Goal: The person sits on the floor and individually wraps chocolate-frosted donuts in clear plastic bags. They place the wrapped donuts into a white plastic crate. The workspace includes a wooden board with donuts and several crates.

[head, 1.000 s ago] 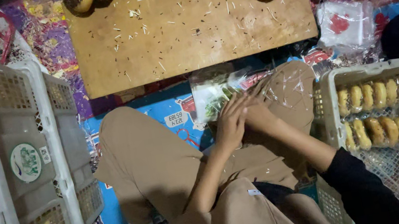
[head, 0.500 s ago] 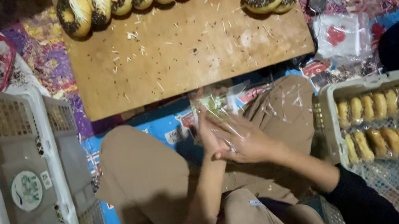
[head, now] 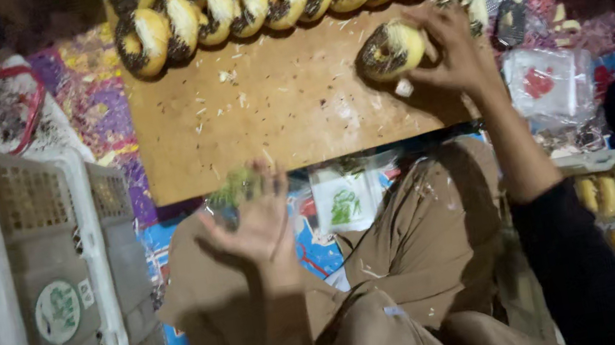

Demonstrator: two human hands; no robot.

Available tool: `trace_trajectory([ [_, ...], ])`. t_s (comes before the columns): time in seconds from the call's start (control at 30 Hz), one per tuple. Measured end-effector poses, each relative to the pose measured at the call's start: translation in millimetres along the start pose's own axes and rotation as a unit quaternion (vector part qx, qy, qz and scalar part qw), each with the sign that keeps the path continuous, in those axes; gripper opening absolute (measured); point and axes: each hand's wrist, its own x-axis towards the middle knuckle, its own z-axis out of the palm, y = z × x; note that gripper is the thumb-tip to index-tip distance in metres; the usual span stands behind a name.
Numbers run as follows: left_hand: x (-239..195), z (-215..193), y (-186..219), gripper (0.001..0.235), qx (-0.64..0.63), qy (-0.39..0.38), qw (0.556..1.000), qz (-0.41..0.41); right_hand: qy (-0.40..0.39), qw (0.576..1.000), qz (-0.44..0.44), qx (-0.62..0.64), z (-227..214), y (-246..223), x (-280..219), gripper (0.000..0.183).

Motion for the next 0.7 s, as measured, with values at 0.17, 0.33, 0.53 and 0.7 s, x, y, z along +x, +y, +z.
trace_trajectory([
  [0.17,37.1,-7.5,-20.5,0.079,-0.154,0.005,0.987,0.055,0.126,0.911,0.018,0.392,22.7,-172.0,-107.5,0.111],
  [0.33,-0.5,-29.4,-65.2,0.081,-0.091,-0.13,0.987,0.026,0.196,0.955,0.057,0.215,30.8,-271.3,-174.2,0.113],
  [0.53,-53.5,0.3,-75.5,0.08,0.068,-0.165,0.984,0.009,0.159,0.973,-0.08,0.146,10.8,-286.9,-167.7,0.118],
  [0.7,-71.7,13.0,-76.3,0.085,0.063,-0.161,0.982,-0.081,0.183,0.968,-0.062,0.16,-2.3,-294.3,-177.3,0.092],
])
